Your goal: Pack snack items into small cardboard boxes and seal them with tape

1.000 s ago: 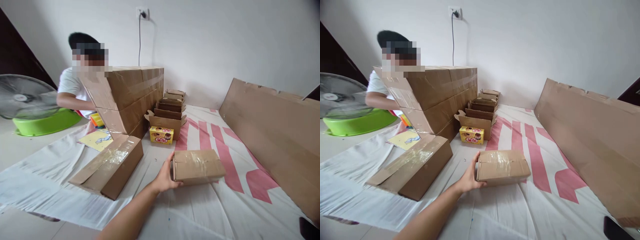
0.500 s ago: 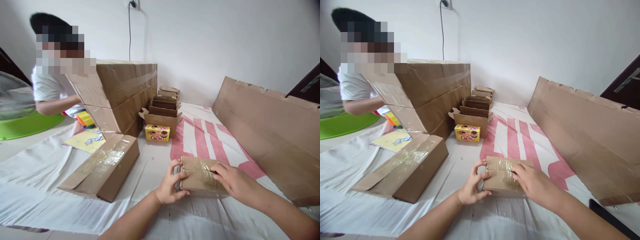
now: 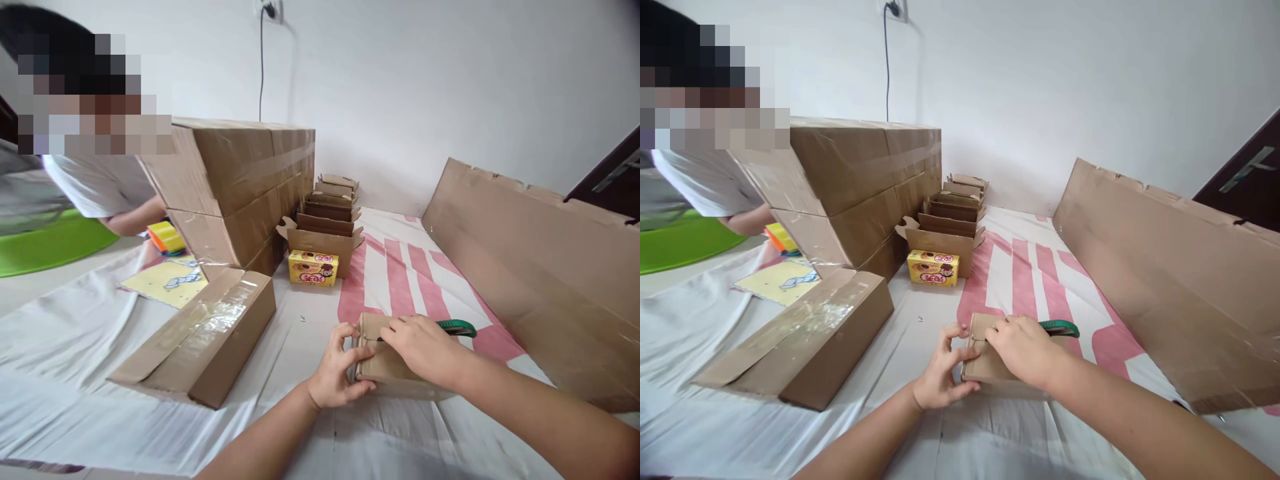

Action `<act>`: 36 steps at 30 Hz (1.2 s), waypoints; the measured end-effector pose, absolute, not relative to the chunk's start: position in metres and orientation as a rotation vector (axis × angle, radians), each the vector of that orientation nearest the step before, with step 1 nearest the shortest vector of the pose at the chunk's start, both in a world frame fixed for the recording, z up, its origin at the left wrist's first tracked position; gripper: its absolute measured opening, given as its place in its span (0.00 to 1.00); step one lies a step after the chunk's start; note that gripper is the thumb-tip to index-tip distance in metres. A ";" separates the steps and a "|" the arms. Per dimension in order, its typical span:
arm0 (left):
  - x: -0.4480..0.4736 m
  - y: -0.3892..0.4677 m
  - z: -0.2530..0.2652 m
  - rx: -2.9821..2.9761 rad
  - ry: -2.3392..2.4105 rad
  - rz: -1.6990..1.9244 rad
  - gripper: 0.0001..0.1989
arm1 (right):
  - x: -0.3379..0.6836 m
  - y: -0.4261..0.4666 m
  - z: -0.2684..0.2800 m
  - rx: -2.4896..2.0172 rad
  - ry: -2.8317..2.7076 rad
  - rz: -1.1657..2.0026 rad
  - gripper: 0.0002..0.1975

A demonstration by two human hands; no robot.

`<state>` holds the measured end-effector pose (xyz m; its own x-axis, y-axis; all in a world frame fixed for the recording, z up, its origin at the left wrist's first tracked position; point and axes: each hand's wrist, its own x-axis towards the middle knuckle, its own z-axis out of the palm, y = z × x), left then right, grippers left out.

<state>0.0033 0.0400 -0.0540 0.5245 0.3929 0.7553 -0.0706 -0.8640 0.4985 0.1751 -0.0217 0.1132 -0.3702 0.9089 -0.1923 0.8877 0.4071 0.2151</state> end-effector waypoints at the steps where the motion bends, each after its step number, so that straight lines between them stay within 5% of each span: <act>1: 0.004 0.040 -0.055 2.294 0.264 1.314 0.23 | 0.179 -0.024 0.113 1.566 2.360 0.109 0.11; 23: 0.007 0.035 -0.057 2.325 0.330 1.355 0.25 | 0.276 -0.086 0.109 1.891 2.189 0.112 0.14; 28: 0.006 0.035 -0.056 2.250 0.377 1.325 0.40 | 0.303 -0.103 0.099 2.466 2.249 -0.144 0.15; 33: 0.004 0.036 -0.053 2.270 0.402 1.265 0.38 | 0.286 -0.112 0.085 2.620 2.260 -0.557 0.15; 36: 0.004 0.038 -0.052 2.317 0.364 1.296 0.38 | 0.265 -0.108 0.083 2.532 2.206 -0.603 0.24</act>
